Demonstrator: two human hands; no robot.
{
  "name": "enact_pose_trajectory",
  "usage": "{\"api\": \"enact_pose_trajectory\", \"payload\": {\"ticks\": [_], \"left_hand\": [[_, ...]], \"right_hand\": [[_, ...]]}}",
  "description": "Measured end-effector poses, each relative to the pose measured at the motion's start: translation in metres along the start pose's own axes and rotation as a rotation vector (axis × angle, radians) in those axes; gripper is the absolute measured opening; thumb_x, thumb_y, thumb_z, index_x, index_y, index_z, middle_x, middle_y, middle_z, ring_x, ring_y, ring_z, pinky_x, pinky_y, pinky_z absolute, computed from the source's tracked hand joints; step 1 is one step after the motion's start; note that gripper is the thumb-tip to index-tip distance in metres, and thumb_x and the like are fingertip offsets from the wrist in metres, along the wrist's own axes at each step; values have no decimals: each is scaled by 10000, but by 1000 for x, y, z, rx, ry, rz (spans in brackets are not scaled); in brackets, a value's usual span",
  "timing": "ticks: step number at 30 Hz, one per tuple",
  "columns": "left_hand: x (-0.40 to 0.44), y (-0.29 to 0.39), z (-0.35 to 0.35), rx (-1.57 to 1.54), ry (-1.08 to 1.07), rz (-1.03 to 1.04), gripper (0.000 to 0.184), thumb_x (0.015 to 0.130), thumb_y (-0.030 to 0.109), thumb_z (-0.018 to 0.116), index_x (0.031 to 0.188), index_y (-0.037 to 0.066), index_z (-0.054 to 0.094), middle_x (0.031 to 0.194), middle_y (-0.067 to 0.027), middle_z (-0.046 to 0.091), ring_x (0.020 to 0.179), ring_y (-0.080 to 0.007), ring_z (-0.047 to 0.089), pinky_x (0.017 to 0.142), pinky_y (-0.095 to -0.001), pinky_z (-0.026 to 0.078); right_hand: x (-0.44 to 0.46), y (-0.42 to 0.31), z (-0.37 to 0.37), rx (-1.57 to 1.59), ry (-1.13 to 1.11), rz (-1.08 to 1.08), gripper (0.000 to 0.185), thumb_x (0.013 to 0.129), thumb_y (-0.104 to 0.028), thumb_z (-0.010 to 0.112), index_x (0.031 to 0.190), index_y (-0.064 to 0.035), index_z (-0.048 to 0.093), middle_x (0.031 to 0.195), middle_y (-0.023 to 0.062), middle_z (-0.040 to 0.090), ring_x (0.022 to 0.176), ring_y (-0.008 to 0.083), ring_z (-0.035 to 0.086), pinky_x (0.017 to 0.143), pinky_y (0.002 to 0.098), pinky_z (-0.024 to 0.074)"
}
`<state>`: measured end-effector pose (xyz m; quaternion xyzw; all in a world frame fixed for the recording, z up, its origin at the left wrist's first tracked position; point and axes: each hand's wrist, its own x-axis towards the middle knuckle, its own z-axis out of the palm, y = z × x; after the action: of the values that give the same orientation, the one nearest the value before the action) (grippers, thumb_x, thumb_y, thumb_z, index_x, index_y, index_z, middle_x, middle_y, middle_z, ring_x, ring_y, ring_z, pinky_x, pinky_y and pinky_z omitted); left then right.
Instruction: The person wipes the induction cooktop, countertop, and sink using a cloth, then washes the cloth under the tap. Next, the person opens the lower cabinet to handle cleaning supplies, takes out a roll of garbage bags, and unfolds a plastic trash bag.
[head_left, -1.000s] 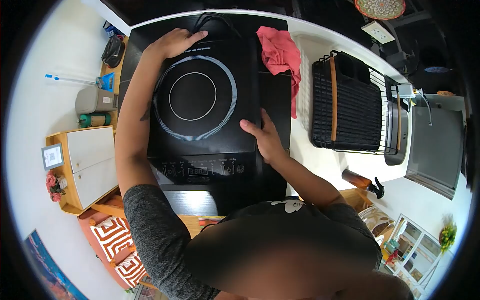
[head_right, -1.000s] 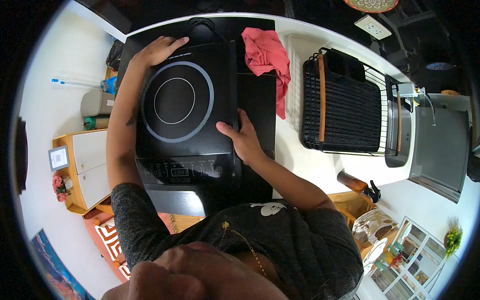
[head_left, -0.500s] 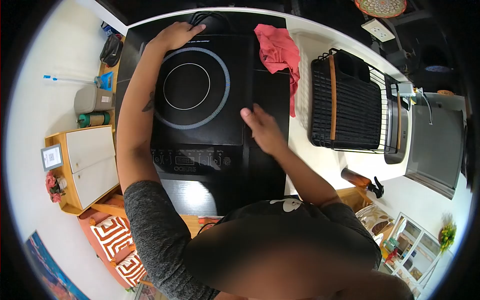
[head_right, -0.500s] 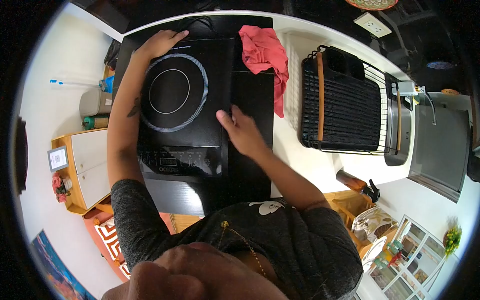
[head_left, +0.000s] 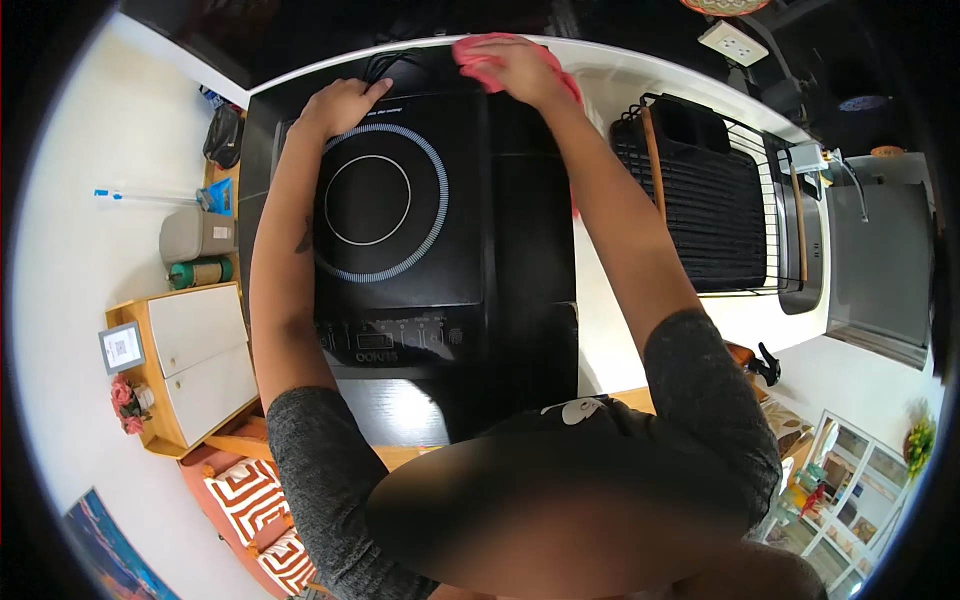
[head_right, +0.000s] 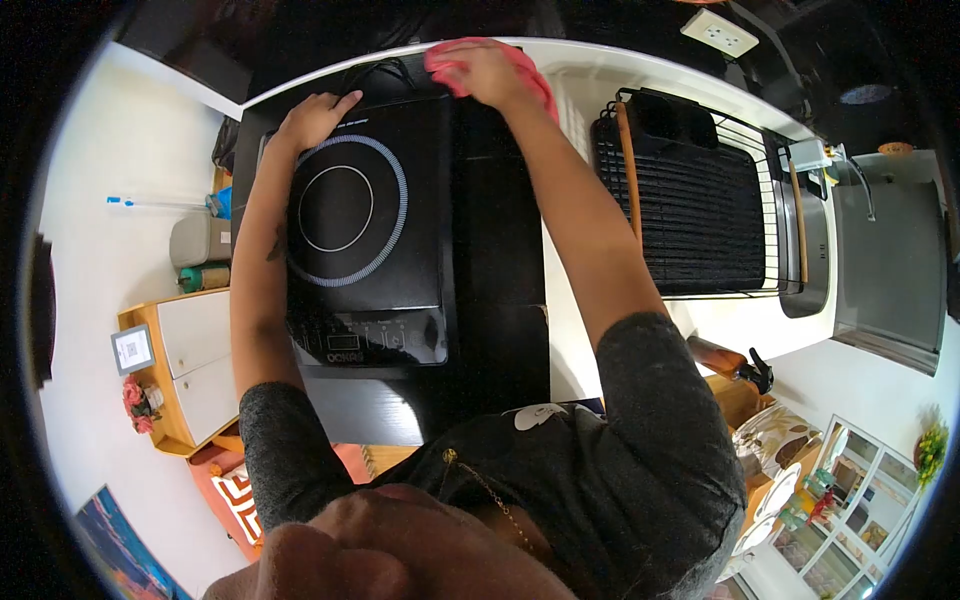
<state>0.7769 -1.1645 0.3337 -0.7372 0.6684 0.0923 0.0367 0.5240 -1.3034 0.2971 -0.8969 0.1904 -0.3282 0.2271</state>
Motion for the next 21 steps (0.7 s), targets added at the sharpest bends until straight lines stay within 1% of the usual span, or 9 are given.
{"api": "enact_pose_trajectory", "payload": {"ticks": [2,4,8,10,12,15,18,20,21], "left_hand": [[-3,4,-5,-17,14,-16,433,921,465,261,1183,230,513,991,-197,590,961,-376,544,866,-439,399],[-4,2,-6,-76,9,48,658,880,562,247,1012,30,611,1059,-190,586,1042,-347,521,906,-410,394],[-7,6,-12,19,-24,72,487,911,480,254,1154,160,531,1068,-178,574,996,-350,539,890,-422,402],[-9,7,-13,100,20,167,436,917,452,264,1198,202,485,1072,-177,566,986,-351,540,886,-426,404],[-18,19,-30,51,-58,111,456,917,455,276,1157,158,524,1074,-192,567,1000,-362,532,882,-426,404],[-8,13,-25,-113,-35,42,514,904,480,312,1058,69,578,1047,-223,575,1002,-387,521,877,-420,401],[1,7,-21,-213,-8,-19,573,875,500,387,957,-22,606,970,-262,587,972,-405,528,869,-415,402],[-2,10,-23,-303,38,32,572,860,486,442,908,-58,612,916,-285,584,937,-417,539,842,-412,413],[-7,13,-21,-339,151,52,529,856,465,470,904,-41,619,871,-281,585,901,-423,550,804,-411,426]], "right_hand": [[12,-2,22,-255,-174,-80,221,761,-235,637,968,-168,677,1161,14,574,1142,199,447,963,405,349],[4,2,22,-266,-132,-46,219,788,-211,608,998,-192,669,1138,8,583,1132,211,448,982,399,318],[-44,21,-11,-508,94,33,257,738,-150,606,985,-194,663,1069,56,589,1059,247,496,947,407,344],[-80,3,-20,-646,86,246,220,685,-137,625,897,-159,679,1024,92,594,1001,290,529,956,437,330],[-118,-51,-34,-529,135,111,147,662,-131,638,802,-126,683,955,122,591,916,315,562,910,414,385],[-142,-102,-48,-326,175,282,107,655,-126,646,756,-112,679,898,119,601,849,311,584,835,367,447],[-129,-125,-67,-167,-102,592,100,640,-148,663,731,-111,681,848,98,613,818,303,583,741,340,481],[-103,-127,-67,-26,156,599,156,642,-178,665,788,-126,685,807,60,628,776,293,582,732,340,470],[-93,-105,-55,-138,262,395,167,651,-193,662,806,-133,683,835,58,622,801,289,573,737,360,460]]}}
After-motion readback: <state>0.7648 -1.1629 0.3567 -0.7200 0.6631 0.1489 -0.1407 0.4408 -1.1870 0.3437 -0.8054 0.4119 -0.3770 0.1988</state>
